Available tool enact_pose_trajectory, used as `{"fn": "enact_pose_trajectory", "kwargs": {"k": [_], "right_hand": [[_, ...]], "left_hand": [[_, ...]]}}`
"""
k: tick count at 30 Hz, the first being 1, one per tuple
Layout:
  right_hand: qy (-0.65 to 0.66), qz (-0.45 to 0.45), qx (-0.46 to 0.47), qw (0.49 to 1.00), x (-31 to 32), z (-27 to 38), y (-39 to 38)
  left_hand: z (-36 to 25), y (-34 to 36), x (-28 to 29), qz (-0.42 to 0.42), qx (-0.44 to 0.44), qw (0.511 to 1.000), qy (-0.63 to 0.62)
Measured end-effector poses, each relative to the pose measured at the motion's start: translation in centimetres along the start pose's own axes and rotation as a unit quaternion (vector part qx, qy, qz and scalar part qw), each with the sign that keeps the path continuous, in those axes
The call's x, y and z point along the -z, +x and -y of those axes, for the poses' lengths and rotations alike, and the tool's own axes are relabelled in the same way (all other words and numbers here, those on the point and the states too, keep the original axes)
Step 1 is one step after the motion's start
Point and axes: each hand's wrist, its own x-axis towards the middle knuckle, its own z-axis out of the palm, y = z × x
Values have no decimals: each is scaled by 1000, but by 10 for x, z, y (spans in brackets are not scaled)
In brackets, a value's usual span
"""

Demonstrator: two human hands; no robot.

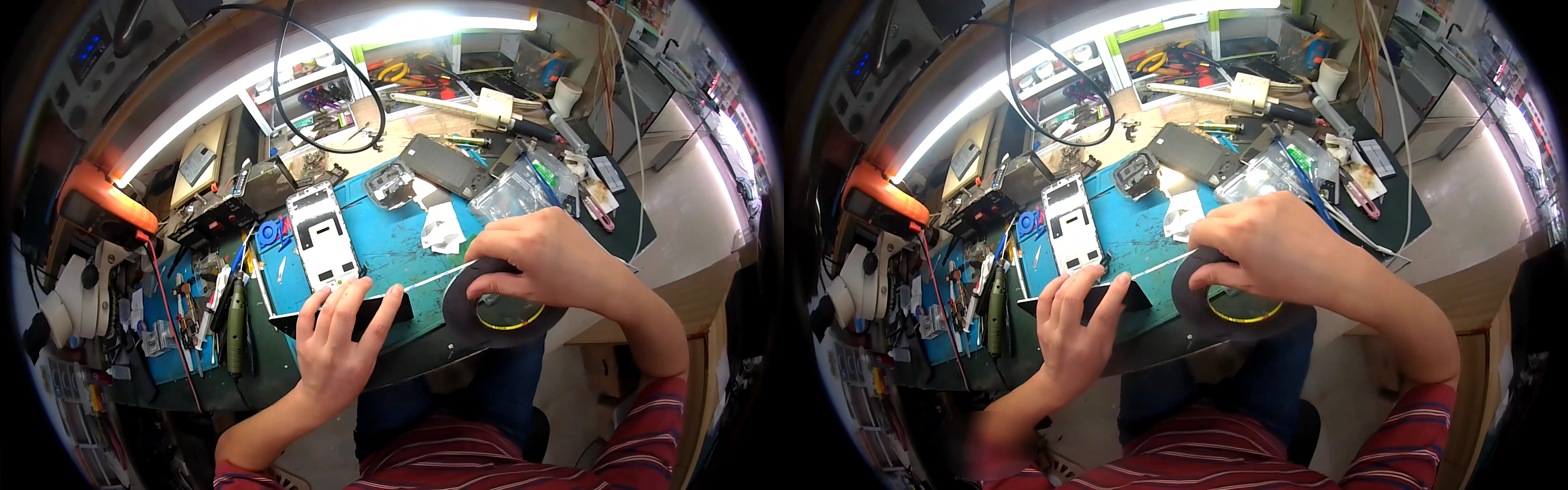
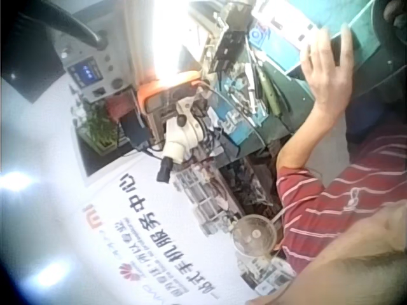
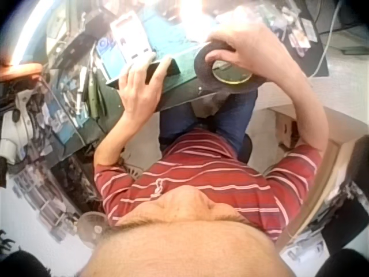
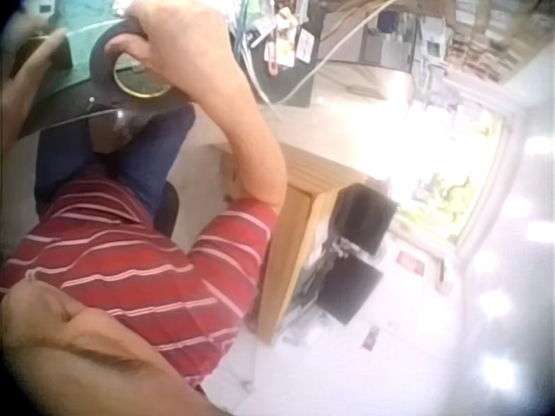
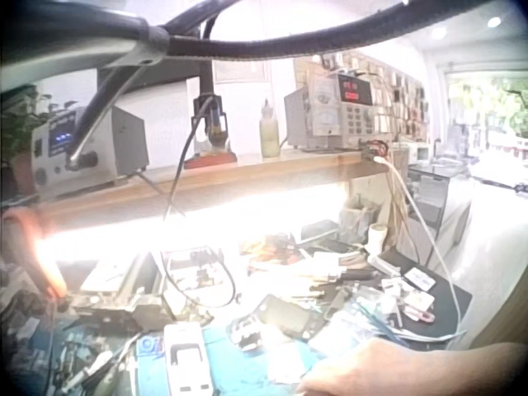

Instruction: The person applies adhesive tape to a smartphone back cover, then uses a heat gun and a metal pick to pry and separate the screen assembly from the phone frame. The person handles the back cover, screen assembly, and frame throughout the process.

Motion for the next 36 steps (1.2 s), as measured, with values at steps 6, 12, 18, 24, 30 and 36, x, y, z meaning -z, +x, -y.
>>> {"fn": "enact_pose_trajectory", "kwargs": {"k": [6,12,18,24,30,36], "right_hand": [[21,-86,33,996,0,7,5],[145,-34,-31,988,4,-14,-1],[117,-102,30,987,3,-1,-15],[-84,-215,156,960,-15,34,-29],[-195,-308,217,906,-71,42,-67],[-188,-284,177,923,-112,28,-91]], "left_hand": [[1,4,11,-21,-6,999,-48],[-3,2,7,-52,-28,996,-66],[-5,-1,15,-53,-37,995,-74],[-8,-1,28,-48,-23,996,-69],[-19,-23,23,-15,15,998,-61],[-25,-44,5,-21,4,997,-68]]}}
